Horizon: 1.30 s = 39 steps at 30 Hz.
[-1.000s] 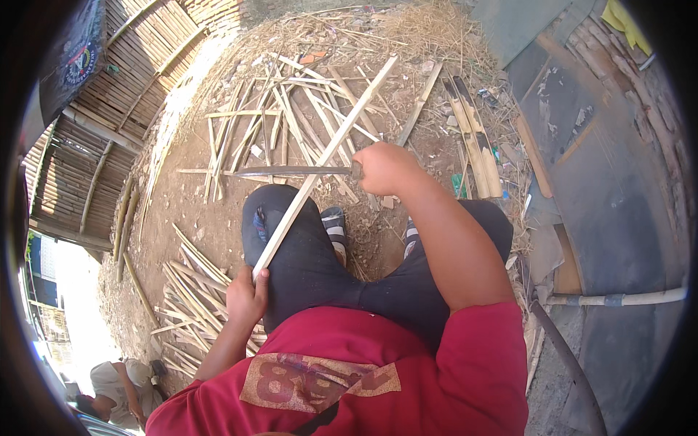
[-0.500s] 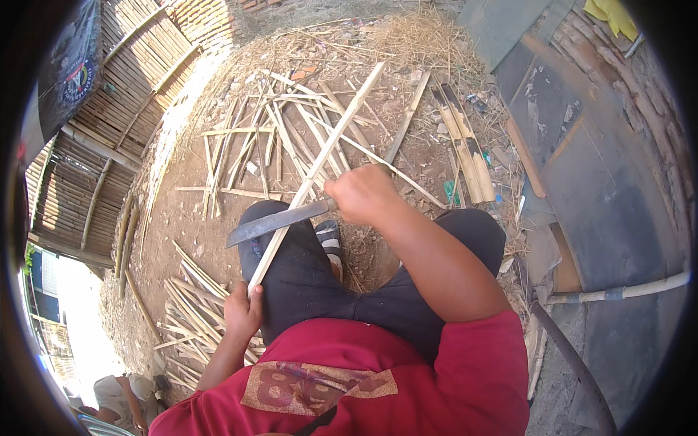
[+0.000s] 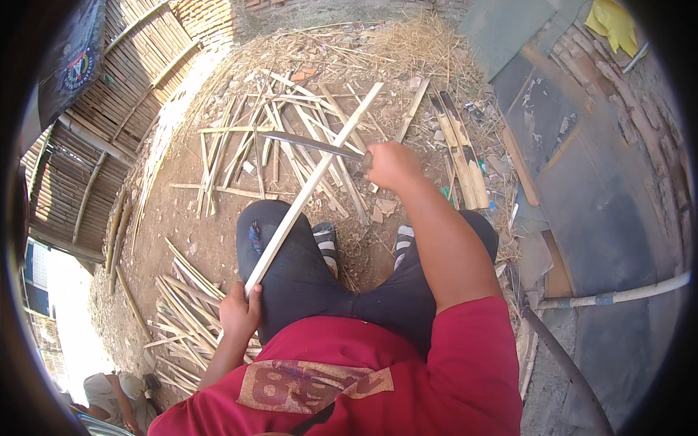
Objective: The person uses a large blade to shave and smooth the edges of long bamboo strips while holding them on their lap, occasionally setting strips aside.
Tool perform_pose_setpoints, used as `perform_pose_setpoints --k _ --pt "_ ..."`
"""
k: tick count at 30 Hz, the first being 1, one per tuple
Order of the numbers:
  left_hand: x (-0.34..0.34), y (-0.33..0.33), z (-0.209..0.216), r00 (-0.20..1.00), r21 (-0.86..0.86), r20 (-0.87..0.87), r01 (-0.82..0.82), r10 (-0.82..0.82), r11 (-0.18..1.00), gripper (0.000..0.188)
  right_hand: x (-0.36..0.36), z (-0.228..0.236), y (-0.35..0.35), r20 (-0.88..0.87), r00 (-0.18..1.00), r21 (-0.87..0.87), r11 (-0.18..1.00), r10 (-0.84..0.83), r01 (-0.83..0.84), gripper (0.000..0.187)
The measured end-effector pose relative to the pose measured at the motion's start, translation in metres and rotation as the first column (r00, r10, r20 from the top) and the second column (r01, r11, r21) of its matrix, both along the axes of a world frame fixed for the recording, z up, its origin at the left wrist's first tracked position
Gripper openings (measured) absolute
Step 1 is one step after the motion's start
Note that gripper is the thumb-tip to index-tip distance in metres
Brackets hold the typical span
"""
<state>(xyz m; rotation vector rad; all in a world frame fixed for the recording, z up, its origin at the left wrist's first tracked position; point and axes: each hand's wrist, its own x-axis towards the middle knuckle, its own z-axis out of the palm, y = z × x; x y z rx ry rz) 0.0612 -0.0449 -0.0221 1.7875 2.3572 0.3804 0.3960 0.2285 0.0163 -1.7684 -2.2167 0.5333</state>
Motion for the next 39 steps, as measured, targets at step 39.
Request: perform_pose_setpoints --k 39 --pt "-0.027 -0.005 -0.022 0.997 0.075 -0.017 0.074 -0.073 0.994 0.039 0.059 -0.009 0.029 -0.213 0.977 0.248 0.968 0.005 0.049 0.024"
